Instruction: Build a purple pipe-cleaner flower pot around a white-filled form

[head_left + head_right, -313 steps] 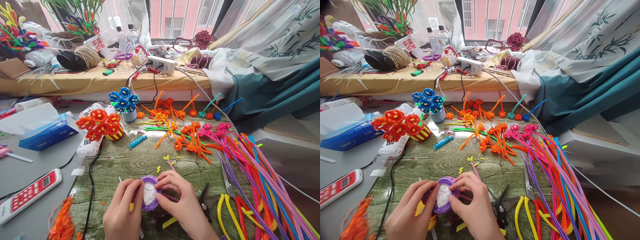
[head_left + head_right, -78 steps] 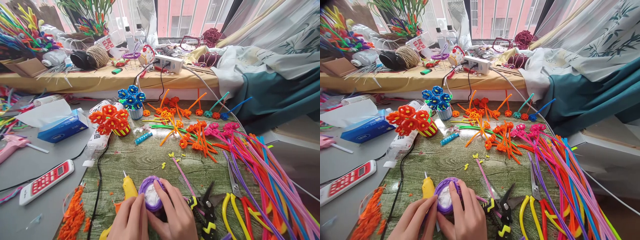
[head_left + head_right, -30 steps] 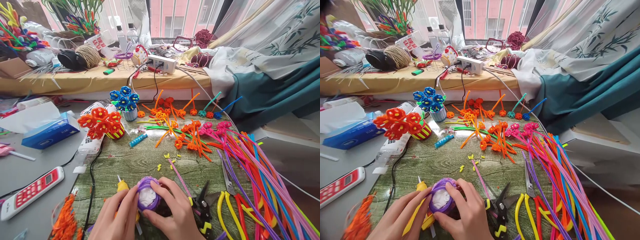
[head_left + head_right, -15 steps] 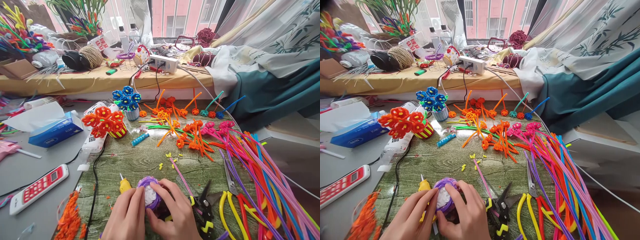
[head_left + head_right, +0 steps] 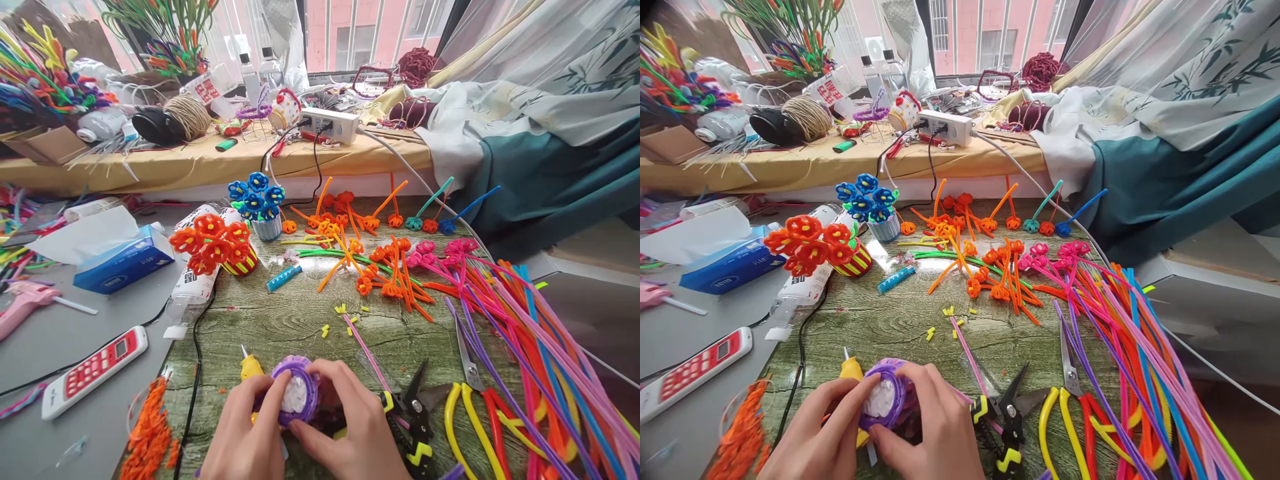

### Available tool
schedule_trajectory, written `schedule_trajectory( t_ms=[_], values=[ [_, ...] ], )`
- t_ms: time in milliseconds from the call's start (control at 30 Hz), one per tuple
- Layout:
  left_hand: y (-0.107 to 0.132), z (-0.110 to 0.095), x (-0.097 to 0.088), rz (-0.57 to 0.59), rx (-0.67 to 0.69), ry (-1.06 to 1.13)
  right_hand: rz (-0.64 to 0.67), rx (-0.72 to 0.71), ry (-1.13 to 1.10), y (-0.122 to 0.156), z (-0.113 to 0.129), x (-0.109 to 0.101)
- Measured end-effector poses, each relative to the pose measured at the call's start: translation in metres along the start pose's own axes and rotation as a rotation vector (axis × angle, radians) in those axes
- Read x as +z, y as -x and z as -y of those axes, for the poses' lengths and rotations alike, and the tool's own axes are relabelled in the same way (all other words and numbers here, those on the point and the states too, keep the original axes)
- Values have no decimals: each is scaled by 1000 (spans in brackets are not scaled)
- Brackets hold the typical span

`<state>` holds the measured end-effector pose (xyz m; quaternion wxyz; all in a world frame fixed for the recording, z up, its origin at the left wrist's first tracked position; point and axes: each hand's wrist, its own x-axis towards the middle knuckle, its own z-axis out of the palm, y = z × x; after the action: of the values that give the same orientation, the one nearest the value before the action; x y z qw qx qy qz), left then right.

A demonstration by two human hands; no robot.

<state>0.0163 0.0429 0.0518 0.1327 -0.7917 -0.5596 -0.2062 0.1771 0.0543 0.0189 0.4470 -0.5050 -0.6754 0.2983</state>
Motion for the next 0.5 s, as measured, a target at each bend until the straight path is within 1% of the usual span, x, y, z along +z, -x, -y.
schedule_trajectory(
  t_ms=[33, 67, 100, 167, 233, 300, 333, 367, 467, 500],
  values=[
    [-2, -3, -1, -16, -17, 8, 85, 10, -22, -5, 1, -7],
    [-5, -5, -1, -33, -27, 15, 151, -11, -8, -9, 1, -12],
    [-7, -7, -1, -50, -35, 21, 177, -28, 25, -12, 1, -16],
    [-10, -9, -1, -78, -47, 29, 170, -88, 70, -15, 1, -17],
    [-11, -10, 0, -85, -50, 42, 94, -131, 83, -13, 1, -12],
    [-10, -10, 1, -74, -47, 54, -3, -126, 73, -10, 0, -6],
    [-9, -10, 1, -69, -45, 57, -25, -114, 63, -9, -1, -4],
    [-8, -10, 1, -66, -44, 59, -15, -107, 46, -9, -2, -3],
    [-9, -10, 2, -78, -34, 61, 120, -141, 6, -13, -4, -8],
    [-11, -9, 3, -88, -22, 64, 133, -154, 10, -15, -4, -10]
  ],
)
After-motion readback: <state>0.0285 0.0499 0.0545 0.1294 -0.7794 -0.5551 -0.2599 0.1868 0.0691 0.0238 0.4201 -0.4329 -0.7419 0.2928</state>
